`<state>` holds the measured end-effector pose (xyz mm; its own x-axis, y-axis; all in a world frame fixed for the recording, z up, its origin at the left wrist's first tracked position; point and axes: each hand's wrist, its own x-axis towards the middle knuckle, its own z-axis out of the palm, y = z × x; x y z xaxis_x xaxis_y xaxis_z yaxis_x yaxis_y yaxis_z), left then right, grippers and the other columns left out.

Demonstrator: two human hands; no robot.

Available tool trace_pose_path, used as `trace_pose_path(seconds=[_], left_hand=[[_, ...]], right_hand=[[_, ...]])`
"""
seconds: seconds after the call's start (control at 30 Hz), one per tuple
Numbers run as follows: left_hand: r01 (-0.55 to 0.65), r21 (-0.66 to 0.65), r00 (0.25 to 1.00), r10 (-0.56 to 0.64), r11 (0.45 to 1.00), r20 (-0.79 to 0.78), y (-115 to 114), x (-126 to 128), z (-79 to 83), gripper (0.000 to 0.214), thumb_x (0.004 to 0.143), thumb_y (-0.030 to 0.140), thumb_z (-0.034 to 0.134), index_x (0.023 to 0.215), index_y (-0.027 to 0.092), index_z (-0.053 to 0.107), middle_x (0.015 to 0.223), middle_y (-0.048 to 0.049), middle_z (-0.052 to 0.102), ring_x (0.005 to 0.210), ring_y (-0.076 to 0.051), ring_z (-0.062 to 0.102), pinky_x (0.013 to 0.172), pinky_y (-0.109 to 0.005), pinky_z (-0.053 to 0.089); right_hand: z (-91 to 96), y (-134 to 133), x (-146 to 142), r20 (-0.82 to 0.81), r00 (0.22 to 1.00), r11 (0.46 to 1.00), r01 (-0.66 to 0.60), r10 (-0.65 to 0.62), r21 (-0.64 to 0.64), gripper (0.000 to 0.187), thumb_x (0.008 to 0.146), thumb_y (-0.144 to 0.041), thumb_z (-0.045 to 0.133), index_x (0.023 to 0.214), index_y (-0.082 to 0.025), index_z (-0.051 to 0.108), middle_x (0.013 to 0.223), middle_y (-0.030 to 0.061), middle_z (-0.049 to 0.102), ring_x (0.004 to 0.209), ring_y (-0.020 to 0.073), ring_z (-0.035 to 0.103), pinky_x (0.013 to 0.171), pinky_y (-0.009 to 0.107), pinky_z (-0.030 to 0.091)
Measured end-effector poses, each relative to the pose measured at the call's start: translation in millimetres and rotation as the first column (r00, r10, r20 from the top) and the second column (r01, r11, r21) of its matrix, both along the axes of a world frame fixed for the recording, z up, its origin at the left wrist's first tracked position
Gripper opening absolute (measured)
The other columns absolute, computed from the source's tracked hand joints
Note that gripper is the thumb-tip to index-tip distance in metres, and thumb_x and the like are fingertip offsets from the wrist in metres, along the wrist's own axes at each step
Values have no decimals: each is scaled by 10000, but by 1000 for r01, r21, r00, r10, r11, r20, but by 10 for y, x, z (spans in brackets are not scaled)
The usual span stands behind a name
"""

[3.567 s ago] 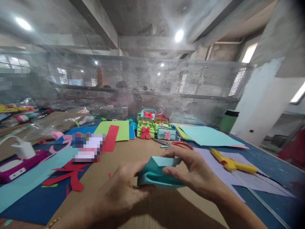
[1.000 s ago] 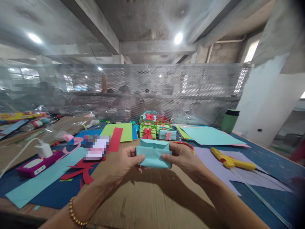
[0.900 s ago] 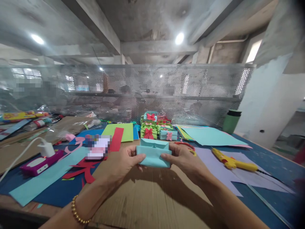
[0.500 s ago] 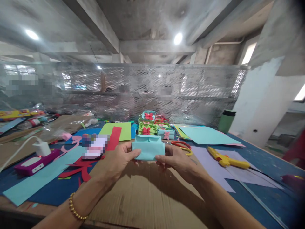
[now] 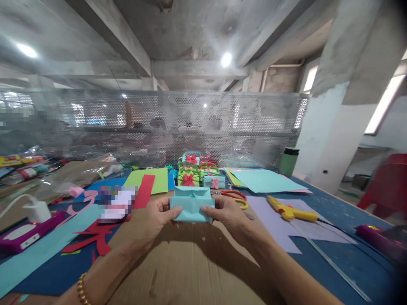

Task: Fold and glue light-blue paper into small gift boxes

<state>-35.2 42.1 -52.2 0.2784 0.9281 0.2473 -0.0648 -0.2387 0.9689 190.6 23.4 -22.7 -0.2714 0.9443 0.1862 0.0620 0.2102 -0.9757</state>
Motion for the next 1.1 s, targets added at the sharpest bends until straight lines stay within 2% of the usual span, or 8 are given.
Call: trace_pose_path(seconds=[0.2,0.33,0.43,0.53,0.67,0.73,0.93,1.1], left_hand=[[80,-144,981,-53,986,186,-40,40,29,407,704,410,858,972,122,753,851,-77,716,683,-145,597,578,-232,463],[160,-251,949,-79,955,305,-51,64,23,417,665,386,898,954,112,773,886,-103,737,744,-160,643,705,-260,511],[152,-227,958,-87,962,274,-25,59,4,424,688,392,883,1003,128,780,903,-104,752,752,-170,654,765,-294,512],[152,-171,964,-108,973,242,-17,54,-2,423,714,422,860,1023,144,784,894,-86,754,711,-156,633,753,-292,499],[133,-203,972,-88,970,218,-58,75,19,431,662,456,884,936,136,794,825,-75,745,682,-144,615,676,-247,473],[128,-232,971,-74,964,225,-79,94,34,433,627,451,904,901,134,796,809,-75,745,672,-137,611,656,-233,466],[140,-296,955,-50,945,293,-118,130,76,455,556,403,941,882,120,797,831,-105,760,681,-152,641,654,-244,491],[137,-313,953,-39,940,301,-130,134,72,443,561,396,938,861,109,784,795,-99,758,688,-168,661,672,-260,517]], right_hand=[[26,-48,-58,-43,999,1000,-13,13,-2,320,676,-443,839,705,-177,664,664,-24,577,596,109,463,571,241,374],[56,-86,-77,-52,995,996,-83,82,-21,309,674,-428,853,760,-173,701,722,-13,617,631,114,485,608,242,380],[60,-81,-74,-47,993,993,-109,107,-40,301,668,-413,867,762,-168,721,733,-8,639,641,119,503,620,245,388],[46,-82,-80,-49,995,995,-91,89,-40,289,690,-424,858,771,-175,735,742,-6,659,659,126,526,639,248,406],[10,-108,-130,-121,991,996,-68,62,-53,340,744,-451,825,968,-202,763,900,31,734,793,173,616,762,291,480],[-4,-115,-160,-175,983,995,-61,48,-72,382,733,-446,836,1008,-191,762,926,53,748,823,191,640,780,304,498],[-25,-96,-186,-194,981,996,-18,1,-86,386,671,-436,872,918,-164,756,804,33,728,684,151,602,649,261,474],[-56,-87,-176,-166,986,995,-1,-16,-101,342,656,-435,876,806,-159,742,768,33,705,653,144,573,634,271,458]])
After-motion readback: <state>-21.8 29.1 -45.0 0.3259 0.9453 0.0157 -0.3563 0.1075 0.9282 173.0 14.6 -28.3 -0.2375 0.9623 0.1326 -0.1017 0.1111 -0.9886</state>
